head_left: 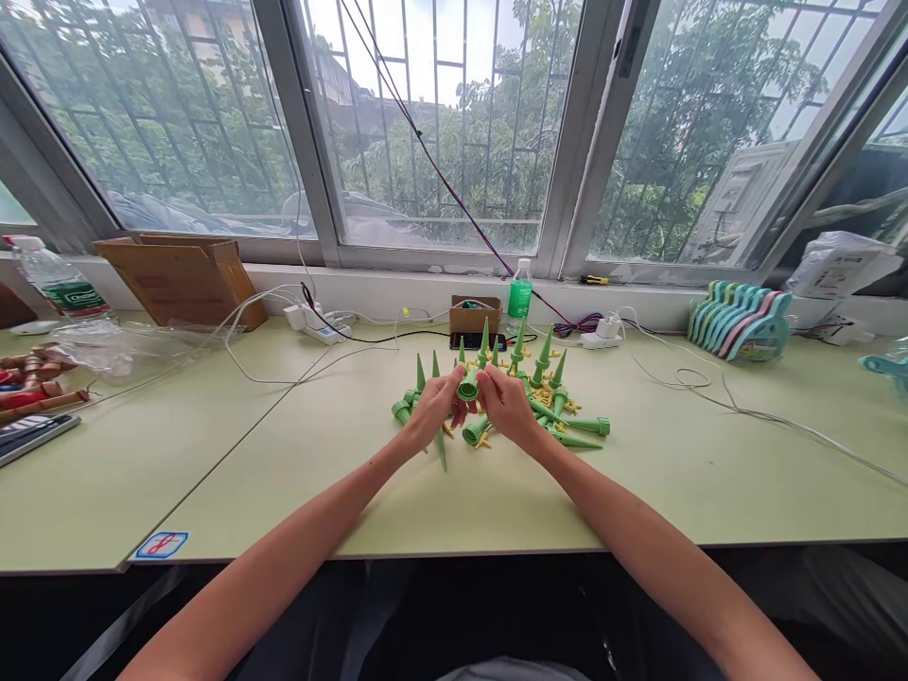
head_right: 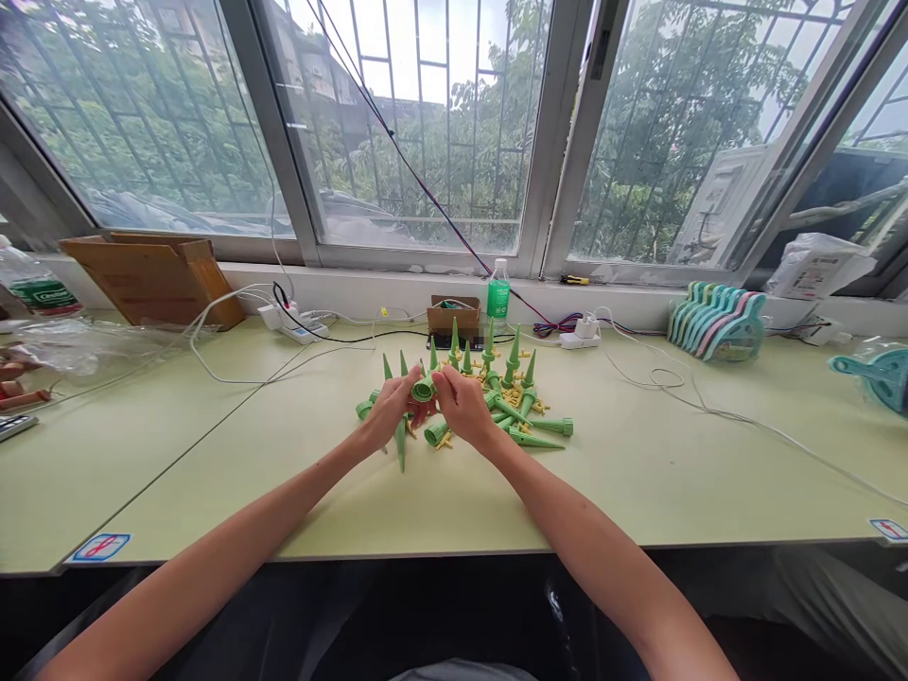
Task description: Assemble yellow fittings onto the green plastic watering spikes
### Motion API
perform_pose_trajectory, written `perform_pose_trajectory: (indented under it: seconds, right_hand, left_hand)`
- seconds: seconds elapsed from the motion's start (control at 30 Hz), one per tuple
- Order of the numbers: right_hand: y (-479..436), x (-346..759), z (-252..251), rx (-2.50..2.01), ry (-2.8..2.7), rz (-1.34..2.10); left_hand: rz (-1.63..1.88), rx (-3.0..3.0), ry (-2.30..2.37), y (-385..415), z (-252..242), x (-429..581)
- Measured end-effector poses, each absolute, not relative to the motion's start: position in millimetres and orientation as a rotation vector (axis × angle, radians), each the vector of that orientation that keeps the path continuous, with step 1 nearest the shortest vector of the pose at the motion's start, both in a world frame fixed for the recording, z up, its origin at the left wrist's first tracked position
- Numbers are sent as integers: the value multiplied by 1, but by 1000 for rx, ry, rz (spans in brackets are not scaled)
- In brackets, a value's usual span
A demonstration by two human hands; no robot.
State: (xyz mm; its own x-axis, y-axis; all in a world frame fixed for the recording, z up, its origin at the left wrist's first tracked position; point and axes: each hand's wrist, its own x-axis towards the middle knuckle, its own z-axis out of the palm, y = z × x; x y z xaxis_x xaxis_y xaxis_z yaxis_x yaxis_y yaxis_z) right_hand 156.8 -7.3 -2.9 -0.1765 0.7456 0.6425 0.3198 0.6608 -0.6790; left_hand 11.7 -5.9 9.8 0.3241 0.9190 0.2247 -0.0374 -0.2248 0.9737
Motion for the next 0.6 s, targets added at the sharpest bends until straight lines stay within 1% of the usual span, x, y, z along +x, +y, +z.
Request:
perform_pose_trajectory:
  seconds: [0.3, 0.47, 0.6]
  right_hand:
    - [-5, 156, -4, -861, -1749, 503]
    - [-4, 156, -6, -863, -1735, 612]
    - [-4, 158, -6, -867, -1753, 622]
  left_hand:
    - [1130, 1580, 855, 0, 1, 9]
    - [1152, 1600, 854, 1, 1, 9]
    - [1170, 1639, 853, 1, 0, 8]
